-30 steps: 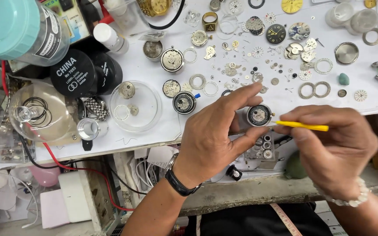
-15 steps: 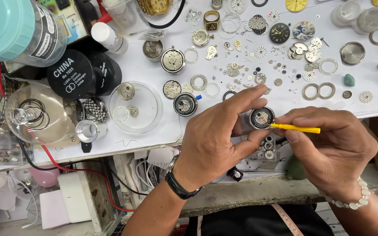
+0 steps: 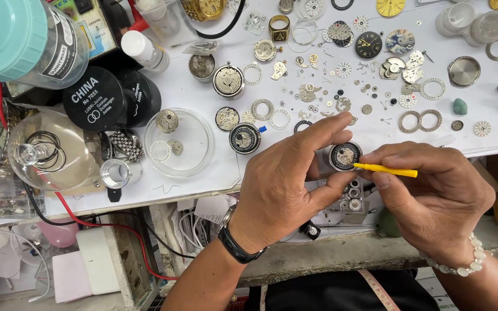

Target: Repairing or assembling a mechanical watch movement using precision tools like tweezers and a screwdriver.

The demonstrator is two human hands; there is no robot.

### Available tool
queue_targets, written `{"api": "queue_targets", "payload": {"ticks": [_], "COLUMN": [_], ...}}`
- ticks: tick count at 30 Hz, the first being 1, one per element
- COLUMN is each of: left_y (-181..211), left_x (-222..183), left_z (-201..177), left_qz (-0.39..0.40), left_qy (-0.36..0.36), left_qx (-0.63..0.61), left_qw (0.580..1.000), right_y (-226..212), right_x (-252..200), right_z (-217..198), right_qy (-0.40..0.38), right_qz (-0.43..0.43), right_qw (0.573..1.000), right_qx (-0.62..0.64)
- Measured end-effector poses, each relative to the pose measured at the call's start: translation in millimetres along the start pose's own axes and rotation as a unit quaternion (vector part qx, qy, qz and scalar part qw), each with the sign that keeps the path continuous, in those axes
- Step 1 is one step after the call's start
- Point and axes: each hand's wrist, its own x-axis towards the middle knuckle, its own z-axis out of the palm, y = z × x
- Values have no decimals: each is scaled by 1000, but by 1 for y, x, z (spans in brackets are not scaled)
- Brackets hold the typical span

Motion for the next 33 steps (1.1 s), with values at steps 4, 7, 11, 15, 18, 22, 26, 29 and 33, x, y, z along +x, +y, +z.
{"api": "queue_targets", "payload": {"ticks": [4, 7, 11, 15, 18, 22, 26, 29, 33], "left_y": [0, 0, 0, -1, -1, -1, -1, 0, 0], "left_x": [0, 0, -1, -1, -1, 0, -1, 0, 0], "left_z": [0, 0, 1, 1, 1, 1, 1, 0, 1], "left_qz": [4, 3, 0, 1, 2, 1, 3, 3, 2], "left_qy": [-1, -2, -4, -6, -4, -4, -4, -1, -2], "left_qx": [-2, 2, 13, 1, 3, 4, 4, 2, 7], "left_qw": [1000, 1000, 1000, 1000, 1000, 1000, 1000, 1000, 1000], "right_y": [-1, -1, -2, -1, -1, 0, -1, -1, -1], "right_x": [2, 2, 2, 0, 1, 1, 0, 0, 1], "right_z": [1, 0, 0, 0, 0, 0, 0, 0, -1], "right_qy": [-2, -4, -5, -1, -1, -5, -1, 0, -5], "right_qz": [-9, -14, -10, -2, -2, -4, 3, 3, -7], "right_qw": [1000, 1000, 1000, 1000, 1000, 1000, 1000, 1000, 1000], "right_qx": [-16, -21, -17, -11, -8, 10, 3, 3, -1]}}
